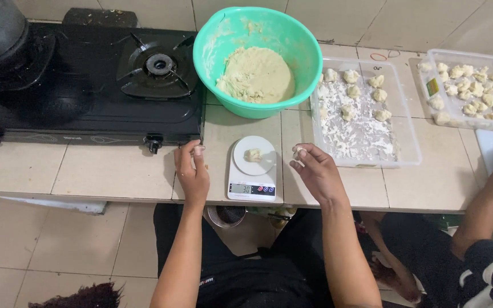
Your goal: Weighing small portions of dough on a digital scale and rolling them into balls for baking.
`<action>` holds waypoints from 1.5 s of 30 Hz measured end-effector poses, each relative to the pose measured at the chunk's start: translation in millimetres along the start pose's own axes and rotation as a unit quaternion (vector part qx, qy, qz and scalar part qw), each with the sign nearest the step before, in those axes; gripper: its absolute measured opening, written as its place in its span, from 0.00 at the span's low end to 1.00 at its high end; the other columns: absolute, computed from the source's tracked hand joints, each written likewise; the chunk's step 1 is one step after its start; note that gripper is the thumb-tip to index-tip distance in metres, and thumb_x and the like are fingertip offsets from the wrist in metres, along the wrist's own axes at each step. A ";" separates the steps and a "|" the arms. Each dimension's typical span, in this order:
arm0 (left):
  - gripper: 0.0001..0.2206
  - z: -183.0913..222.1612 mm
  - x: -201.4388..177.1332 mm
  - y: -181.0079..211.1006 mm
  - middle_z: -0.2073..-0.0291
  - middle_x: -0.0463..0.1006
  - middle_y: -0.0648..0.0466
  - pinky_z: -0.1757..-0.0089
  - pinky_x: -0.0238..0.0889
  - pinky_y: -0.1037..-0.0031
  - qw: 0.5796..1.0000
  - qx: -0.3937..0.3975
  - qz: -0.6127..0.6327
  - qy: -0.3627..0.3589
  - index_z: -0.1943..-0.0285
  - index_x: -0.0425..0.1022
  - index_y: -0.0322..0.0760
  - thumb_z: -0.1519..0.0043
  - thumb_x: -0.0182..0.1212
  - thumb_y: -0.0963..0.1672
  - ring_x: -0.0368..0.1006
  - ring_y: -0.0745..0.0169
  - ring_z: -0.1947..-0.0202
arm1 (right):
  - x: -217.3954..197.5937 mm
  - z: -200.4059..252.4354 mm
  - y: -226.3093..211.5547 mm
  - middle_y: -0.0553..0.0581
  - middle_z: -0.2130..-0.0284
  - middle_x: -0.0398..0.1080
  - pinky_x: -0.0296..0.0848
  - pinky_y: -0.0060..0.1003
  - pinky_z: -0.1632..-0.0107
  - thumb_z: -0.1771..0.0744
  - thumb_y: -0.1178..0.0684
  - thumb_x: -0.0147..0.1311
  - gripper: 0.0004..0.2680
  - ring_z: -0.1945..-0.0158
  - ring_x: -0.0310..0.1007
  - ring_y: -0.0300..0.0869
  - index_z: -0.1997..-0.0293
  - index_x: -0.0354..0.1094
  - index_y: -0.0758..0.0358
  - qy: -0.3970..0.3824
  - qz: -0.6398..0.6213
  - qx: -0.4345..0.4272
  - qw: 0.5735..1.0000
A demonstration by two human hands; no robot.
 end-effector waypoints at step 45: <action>0.07 -2.0 -0.8 6.6 0.74 0.78 0.51 0.59 0.67 0.63 0.999 -0.003 -0.019 -0.045 0.57 0.77 0.37 0.31 0.53 0.41 0.73 0.51 0.64 | 60.2 -60.0 -24.1 0.59 0.70 0.79 0.77 0.42 0.64 0.37 0.61 0.62 0.10 0.69 0.79 0.51 0.53 0.75 0.62 -0.101 0.476 -0.206 0.849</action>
Point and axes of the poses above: each hand's wrist, its own z-axis away from the middle knuckle, its own x-axis out of the palm, y = z × x, the point moved 1 cm from there along -z, towards the middle knuckle
